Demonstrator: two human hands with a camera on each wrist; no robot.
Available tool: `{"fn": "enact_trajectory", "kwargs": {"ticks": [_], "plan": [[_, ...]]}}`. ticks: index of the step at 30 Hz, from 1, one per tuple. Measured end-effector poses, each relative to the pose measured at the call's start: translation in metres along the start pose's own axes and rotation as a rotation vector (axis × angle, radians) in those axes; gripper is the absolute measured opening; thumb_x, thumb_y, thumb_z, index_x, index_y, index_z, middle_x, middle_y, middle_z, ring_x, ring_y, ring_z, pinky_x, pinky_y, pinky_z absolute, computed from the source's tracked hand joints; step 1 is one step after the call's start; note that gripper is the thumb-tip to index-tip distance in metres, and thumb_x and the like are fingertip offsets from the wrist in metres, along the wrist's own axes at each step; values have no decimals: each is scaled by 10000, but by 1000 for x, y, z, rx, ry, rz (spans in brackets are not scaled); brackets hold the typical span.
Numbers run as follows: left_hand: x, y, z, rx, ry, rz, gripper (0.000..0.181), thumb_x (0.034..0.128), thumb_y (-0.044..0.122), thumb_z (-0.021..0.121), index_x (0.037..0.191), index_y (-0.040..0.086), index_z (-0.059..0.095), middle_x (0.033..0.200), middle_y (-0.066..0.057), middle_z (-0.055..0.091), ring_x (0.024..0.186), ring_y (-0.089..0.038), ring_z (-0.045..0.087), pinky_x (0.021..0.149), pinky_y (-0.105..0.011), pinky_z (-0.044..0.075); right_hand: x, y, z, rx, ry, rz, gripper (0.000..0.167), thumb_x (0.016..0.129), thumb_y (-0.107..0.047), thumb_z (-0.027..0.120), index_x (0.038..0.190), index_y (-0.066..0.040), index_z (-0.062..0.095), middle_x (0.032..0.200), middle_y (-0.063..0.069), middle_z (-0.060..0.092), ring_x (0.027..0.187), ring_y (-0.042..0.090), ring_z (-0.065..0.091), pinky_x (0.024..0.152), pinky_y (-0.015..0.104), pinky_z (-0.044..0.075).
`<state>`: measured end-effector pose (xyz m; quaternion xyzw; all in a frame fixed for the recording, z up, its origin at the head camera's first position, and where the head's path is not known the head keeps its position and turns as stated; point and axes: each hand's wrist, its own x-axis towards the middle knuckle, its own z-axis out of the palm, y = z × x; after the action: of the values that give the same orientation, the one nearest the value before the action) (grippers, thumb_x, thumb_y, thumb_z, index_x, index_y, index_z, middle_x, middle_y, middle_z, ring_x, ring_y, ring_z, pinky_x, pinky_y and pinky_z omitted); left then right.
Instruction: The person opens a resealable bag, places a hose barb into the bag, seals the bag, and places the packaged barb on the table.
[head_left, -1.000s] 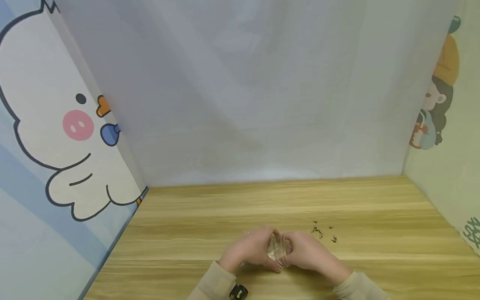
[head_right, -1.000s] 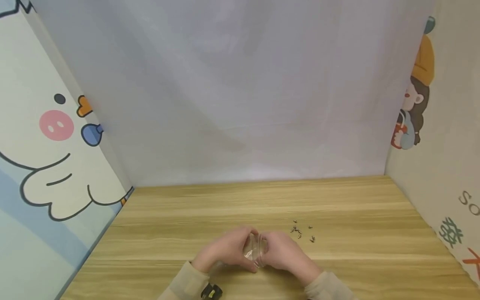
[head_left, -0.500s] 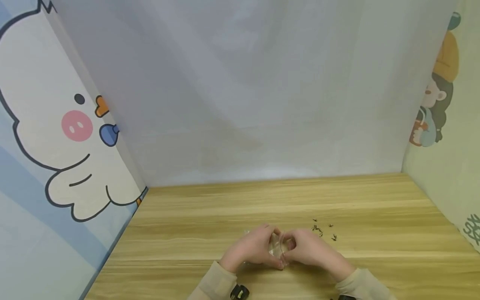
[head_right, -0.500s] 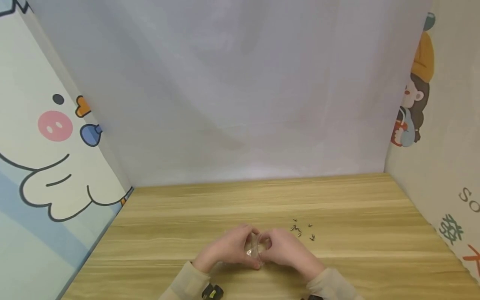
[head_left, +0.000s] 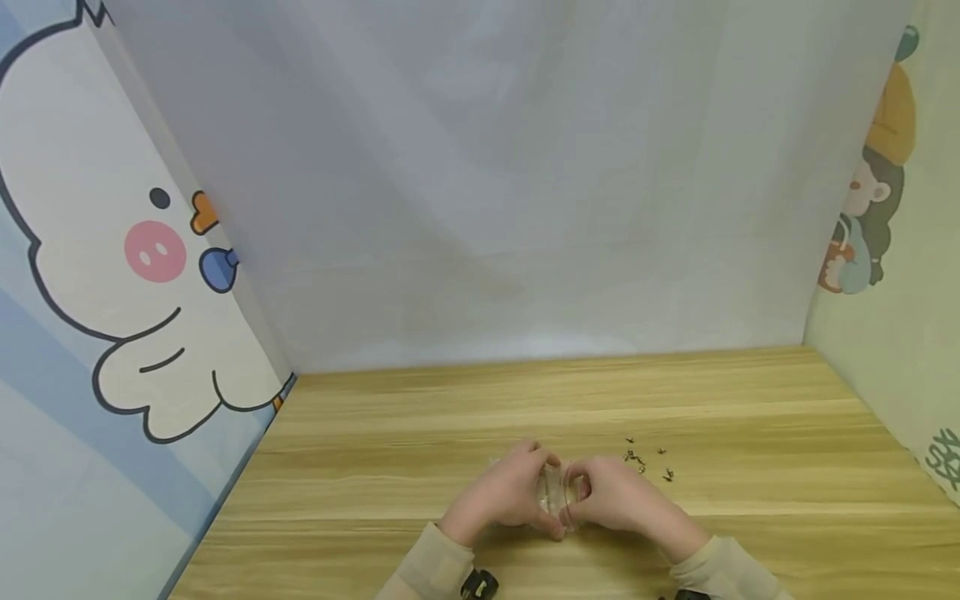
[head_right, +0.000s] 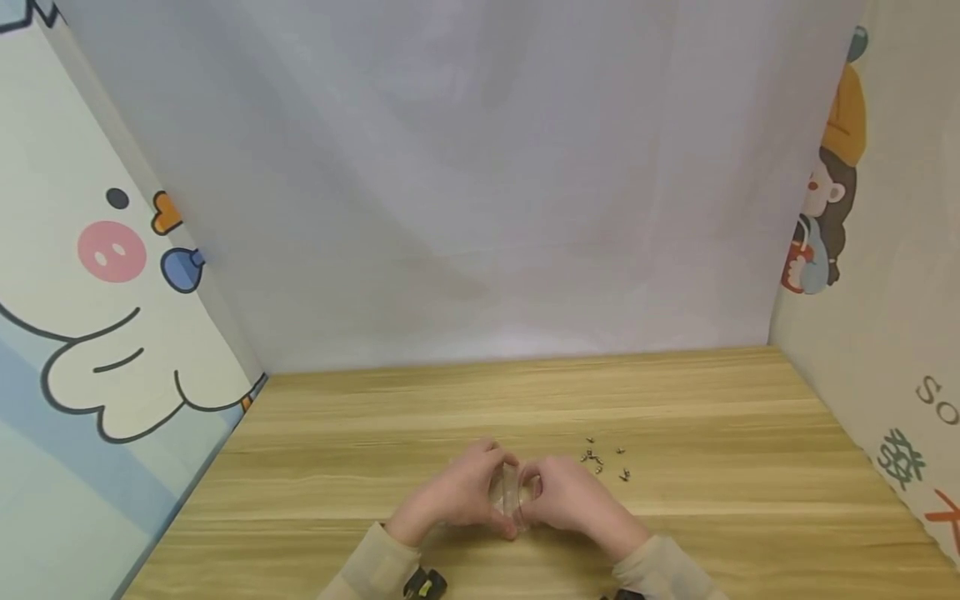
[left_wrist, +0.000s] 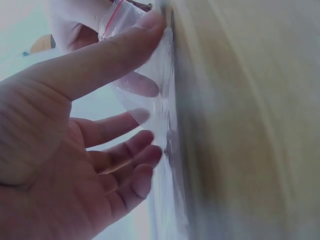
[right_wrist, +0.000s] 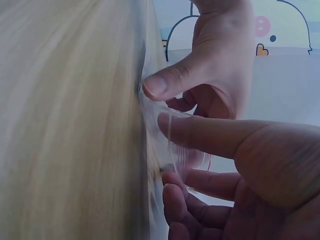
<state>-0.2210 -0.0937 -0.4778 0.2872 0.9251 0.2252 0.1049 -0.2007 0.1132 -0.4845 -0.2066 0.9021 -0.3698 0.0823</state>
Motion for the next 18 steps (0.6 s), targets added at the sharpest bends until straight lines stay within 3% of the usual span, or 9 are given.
{"fn": "enact_trajectory", "kwargs": {"ticks": [4,11,14,18], "plan": [[-1,-1,-1,9,7,4,833,623,350,1069,1293,52,673,1140,10,589,1008,-93,543,910,-268,520,0,0,0,-3,6,9,384,704,-240,968,966,-88,732,665,-50,568,587,123,509,535,287,411],[0,-5,-1,-77,0,-12,737,662,252,1057,1259,19,692,1119,-11,631,991,-101,604,893,-263,530,1,0,1,13,-3,6,393,725,-221,952,1031,-81,750,673,-59,586,584,124,527,531,282,419],[1,-8,-2,-119,-21,-10,789,674,273,1053,1315,10,674,1116,-10,635,982,-95,602,878,-252,529,1,1,0,20,-3,-1,326,791,-247,920,1040,-107,762,666,-63,576,572,109,504,516,271,402],[3,-13,-4,-127,-56,26,851,767,334,999,1446,3,607,1119,2,615,965,-71,564,861,-233,509,3,2,0,9,12,-16,207,869,-264,865,1015,-154,769,664,-71,561,577,96,473,516,270,382]]}}
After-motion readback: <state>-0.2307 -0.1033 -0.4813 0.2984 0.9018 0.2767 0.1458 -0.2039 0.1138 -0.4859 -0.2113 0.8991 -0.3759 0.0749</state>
